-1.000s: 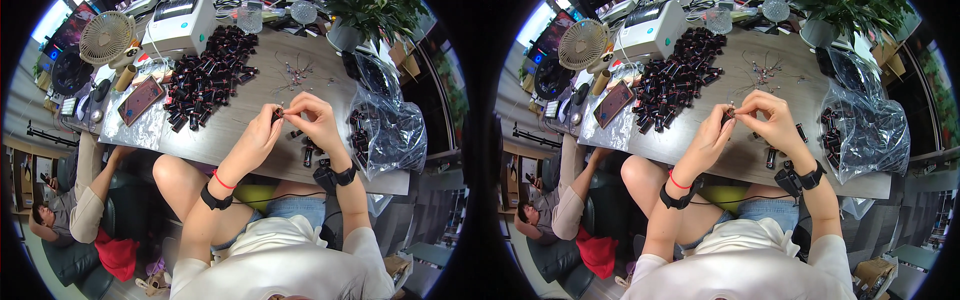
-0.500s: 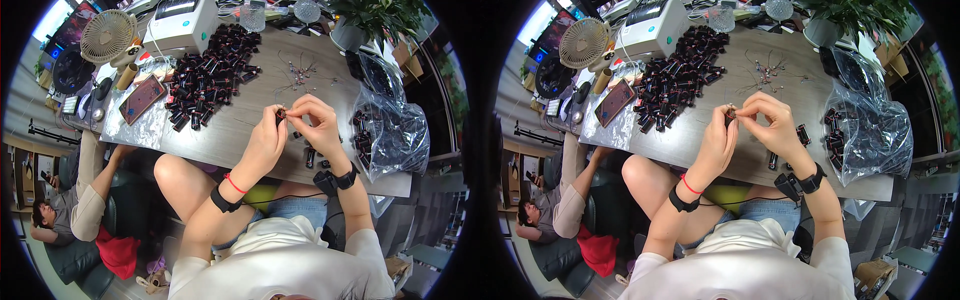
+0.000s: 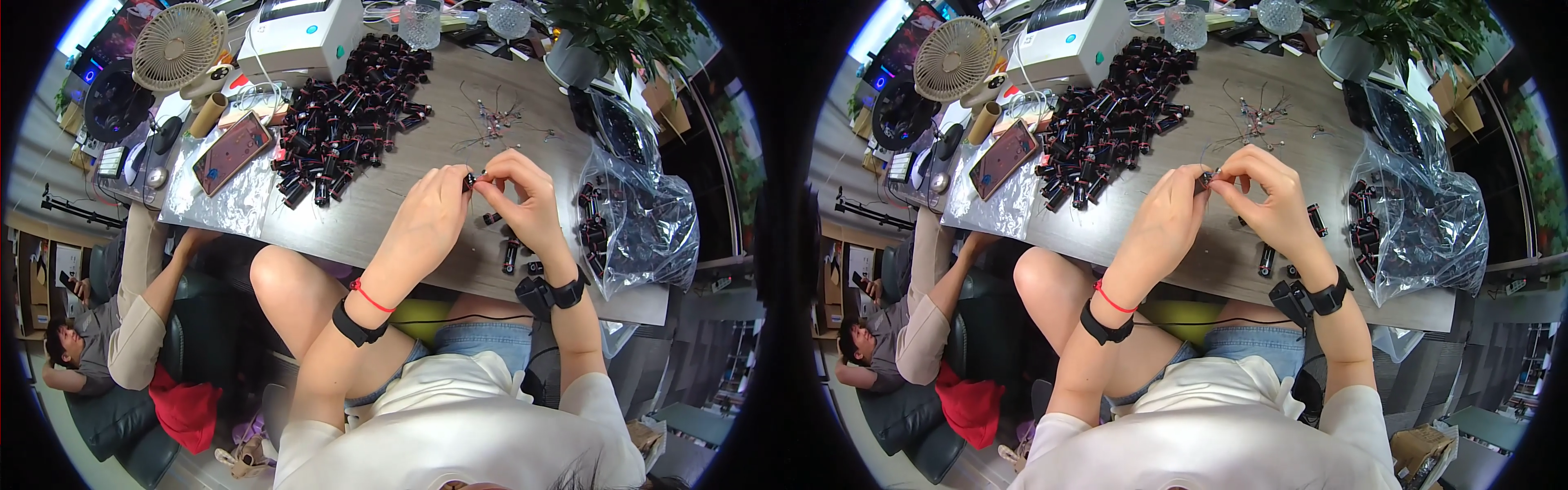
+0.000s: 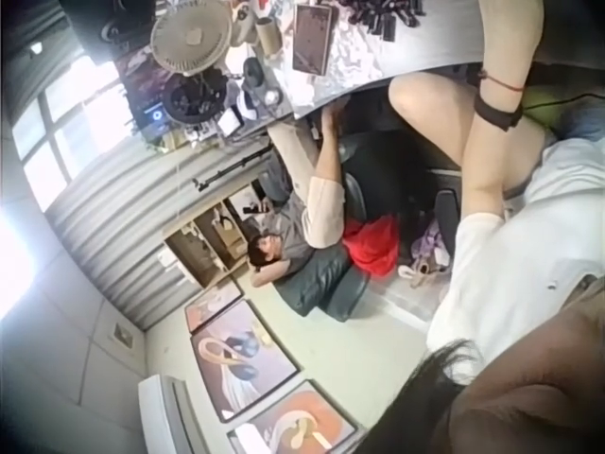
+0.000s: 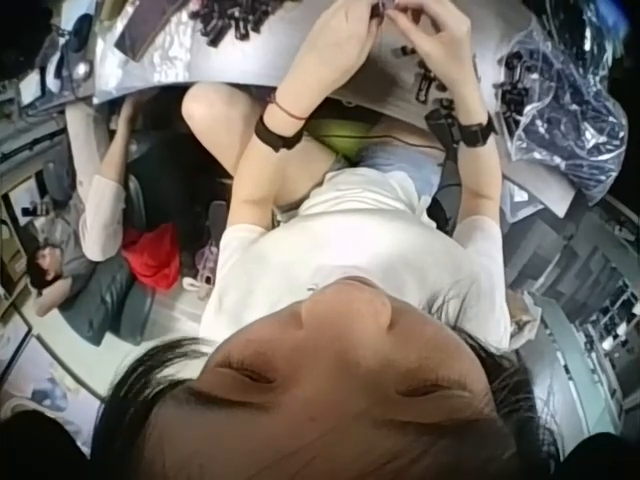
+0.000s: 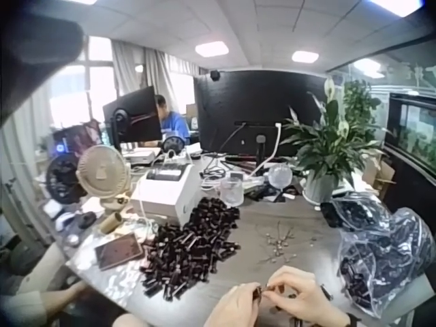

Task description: The person picks up a battery holder and a small light, inserts the light into the holder by hand, and then places the assembled unit onto the table.

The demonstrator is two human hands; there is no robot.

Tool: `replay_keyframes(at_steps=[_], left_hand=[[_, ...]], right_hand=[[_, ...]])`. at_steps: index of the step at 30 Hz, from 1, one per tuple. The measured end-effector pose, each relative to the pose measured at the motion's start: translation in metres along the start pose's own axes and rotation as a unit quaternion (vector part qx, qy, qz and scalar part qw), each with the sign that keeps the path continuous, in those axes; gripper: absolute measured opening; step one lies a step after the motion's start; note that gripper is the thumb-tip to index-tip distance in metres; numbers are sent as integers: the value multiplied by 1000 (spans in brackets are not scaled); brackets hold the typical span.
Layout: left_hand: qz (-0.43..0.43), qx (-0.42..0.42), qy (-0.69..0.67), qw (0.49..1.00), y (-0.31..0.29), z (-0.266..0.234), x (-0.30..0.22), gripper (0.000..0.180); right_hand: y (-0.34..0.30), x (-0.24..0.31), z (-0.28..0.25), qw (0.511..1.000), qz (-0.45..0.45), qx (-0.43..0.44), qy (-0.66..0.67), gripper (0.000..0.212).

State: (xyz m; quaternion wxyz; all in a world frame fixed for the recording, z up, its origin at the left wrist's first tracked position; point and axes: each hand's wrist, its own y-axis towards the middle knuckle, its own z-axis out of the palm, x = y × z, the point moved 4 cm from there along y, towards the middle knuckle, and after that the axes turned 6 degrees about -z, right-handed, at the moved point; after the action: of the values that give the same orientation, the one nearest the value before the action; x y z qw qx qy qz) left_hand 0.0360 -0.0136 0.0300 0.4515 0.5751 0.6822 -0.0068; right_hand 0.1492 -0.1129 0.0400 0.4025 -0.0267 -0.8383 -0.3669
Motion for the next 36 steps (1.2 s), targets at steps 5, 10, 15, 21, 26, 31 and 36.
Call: replay_keyframes(at_steps=[5, 10, 15, 21, 26, 31, 36], left_hand=[[10, -19, -36, 999, 0, 1, -2, 21], [1, -15, -33, 999, -1, 2, -2, 22], [11, -26, 14, 999, -2, 5, -1, 24], [-5, -29, 37, 999, -2, 6, -2, 24], [-30, -63, 28, 997, -6, 13, -3, 25], [-41, -78, -2, 996, -9, 16, -4, 27], [-53, -74, -30, 995, -10, 17, -3, 27]], right_hand=[[2, 2, 1, 1000, -1, 1, -2, 12], [2, 7, -1, 999, -14, 20, -43, 11], [2, 2, 1, 998, 45, 46, -8, 11], [1, 0, 3, 998, 53, 45, 8, 11], [2, 7, 4, 998, 39, 40, -22, 11], [1, 8, 6, 999, 4, 21, -50, 11], [2, 12, 5, 998, 7, 22, -51, 11]])
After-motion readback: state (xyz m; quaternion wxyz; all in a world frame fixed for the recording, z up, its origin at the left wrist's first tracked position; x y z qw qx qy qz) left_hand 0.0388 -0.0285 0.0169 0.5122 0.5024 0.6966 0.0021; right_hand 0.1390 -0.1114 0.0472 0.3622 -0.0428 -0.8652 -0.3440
